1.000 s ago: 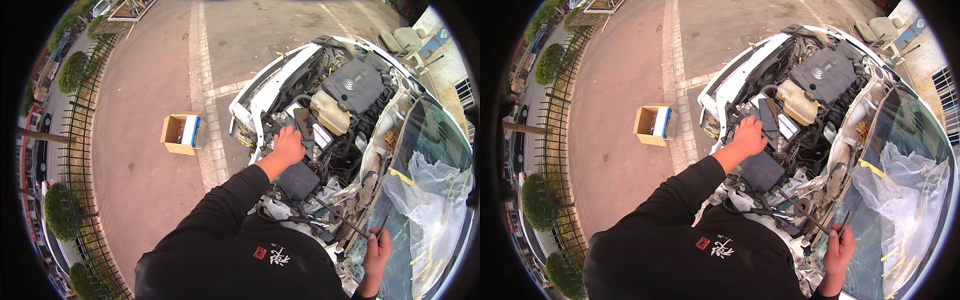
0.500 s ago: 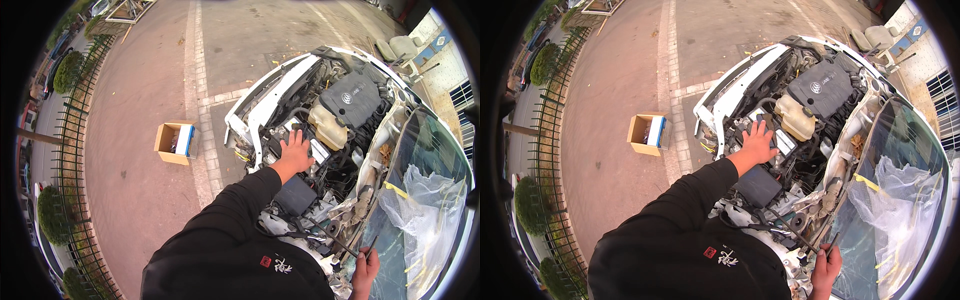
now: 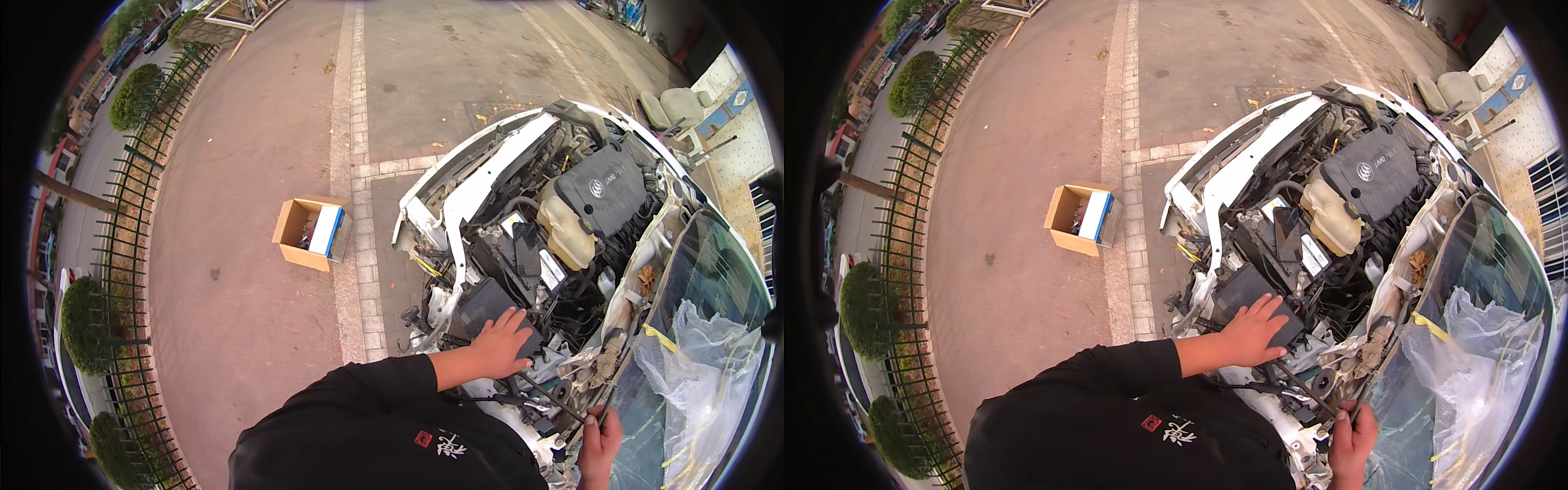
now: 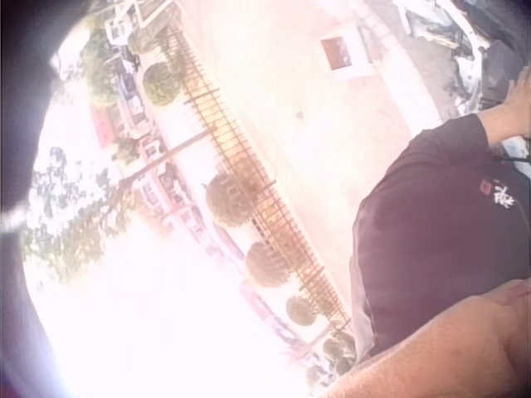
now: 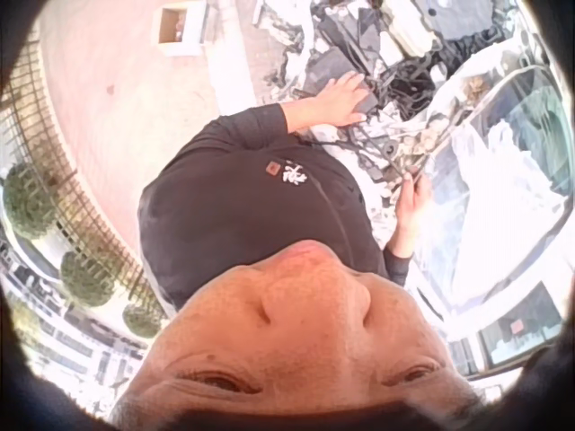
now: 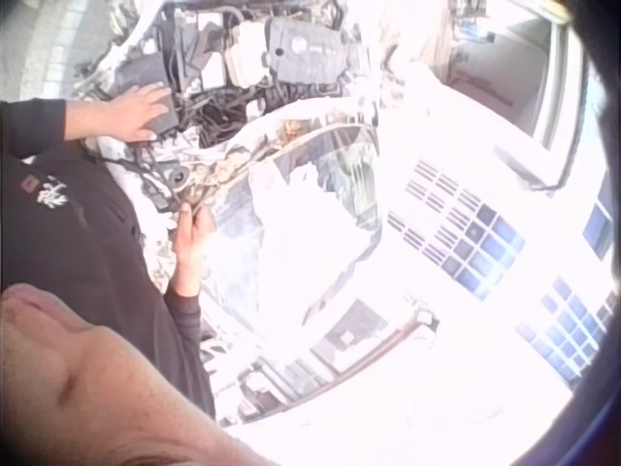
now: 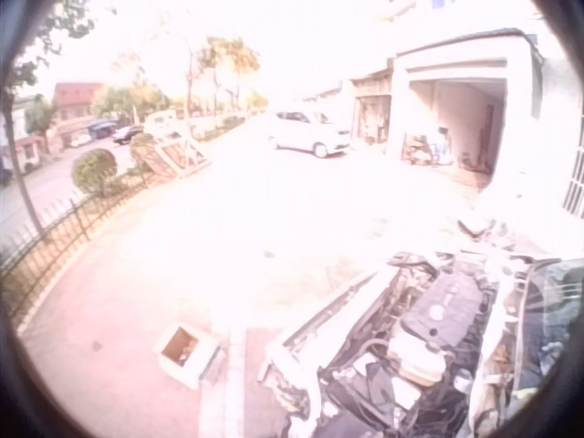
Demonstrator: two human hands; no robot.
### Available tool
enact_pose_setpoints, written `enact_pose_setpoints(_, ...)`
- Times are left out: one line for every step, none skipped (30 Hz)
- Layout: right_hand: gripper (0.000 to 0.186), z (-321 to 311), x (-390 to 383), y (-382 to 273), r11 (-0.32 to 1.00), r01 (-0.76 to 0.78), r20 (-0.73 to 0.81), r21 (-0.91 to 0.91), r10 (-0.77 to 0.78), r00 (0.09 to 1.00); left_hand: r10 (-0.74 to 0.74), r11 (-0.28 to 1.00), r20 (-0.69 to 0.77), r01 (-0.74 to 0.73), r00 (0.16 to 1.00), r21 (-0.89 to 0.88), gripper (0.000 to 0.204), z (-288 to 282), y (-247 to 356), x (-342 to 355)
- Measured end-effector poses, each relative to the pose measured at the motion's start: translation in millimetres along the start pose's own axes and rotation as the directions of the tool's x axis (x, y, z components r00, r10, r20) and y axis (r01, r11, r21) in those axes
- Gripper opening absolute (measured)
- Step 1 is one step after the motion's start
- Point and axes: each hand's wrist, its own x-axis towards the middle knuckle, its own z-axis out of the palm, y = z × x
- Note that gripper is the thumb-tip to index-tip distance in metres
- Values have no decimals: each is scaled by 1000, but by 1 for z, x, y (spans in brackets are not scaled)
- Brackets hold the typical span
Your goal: The person selects a ratchet from a tool cart, walks to a damaged white car, and uses the ratchet to loosen and remove bolts from the windshield wiper linkage. They then detach the linkage and place it in a cardboard box.
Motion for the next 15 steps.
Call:
enact_pose_setpoints(9, 2, -1, -1, 1000, -4, 4, -4, 4, 1000, 31, 999, 6, -31, 999, -28, 72, 5, -1, -9)
enact_pose_setpoints(9, 3, -2, -2, 1000, 9, -6, -19, -9, 1000, 62, 997, 3, -62, 998, -55, 69, 9, -3, -18)
enact_pose_setpoints(9, 5, -3, -3, 999, -32, 0, 19, 32, 1000, 88, 993, 7, -87, 996, -78, 67, 13, -4, -27)
enact_pose_setpoints(9, 6, -5, -3, 997, -57, -5, 45, 57, 998, 103, 990, 38, -98, 994, -100, 65, 15, -7, -34)
enact_pose_setpoints(9, 7, -7, -3, 996, -68, -16, 55, 69, 998, 155, 977, -5, -154, 988, -145, 57, 17, -9, -43)
enact_pose_setpoints(10, 7, -10, -2, 992, -80, -13, 95, 81, 997, 159, 973, 25, -152, 987, -173, 56, 18, -11, -49)
enact_pose_setpoints(10, 7, -13, -2, 990, -78, -18, 119, 81, 997, 165, 969, 56, -151, 985, -194, 55, 18, -12, -55)
enact_pose_setpoints(11, 7, -16, -2, 988, -70, -23, 136, 74, 997, 169, 966, 89, -147, 981, -212, 54, 17, -12, -62)
enact_pose_setpoints(11, 7, -19, -2, 981, -91, -1, 172, 93, 996, 187, 968, 19, -181, 982, -176, 48, 17, -11, -71)
enact_pose_setpoints(12, 7, -22, -3, 974, -105, 21, 201, 103, 994, 197, 969, 40, -189, 980, -160, 47, 15, -12, -77)
enact_pose_setpoints(13, 7, -26, -5, 966, -120, 44, 228, 113, 993, 191, 974, 108, -175, 976, -142, 45, 12, -13, -84)
enact_pose_setpoints(14, 6, -29, -7, 962, -118, 57, 244, 108, 993, 196, 977, 148, -180, 969, -117, 44, 10, -14, -91)
enact_pose_setpoints(14, 7, -32, -9, 958, -118, 72, 260, 102, 992, 272, 952, 29, -265, 962, -152, 42, 8, -15, -100)
enact_pose_setpoints(15, 7, -34, -12, 954, -116, 88, 277, 95, 992, 273, 943, 57, -255, 960, -213, 42, 7, -15, -108)
enact_pose_setpoints(15, 8, -36, -14, 955, -91, 119, 283, 59, 991, 266, 937, 109, -230, 958, -262, 42, 6, -18, -115)
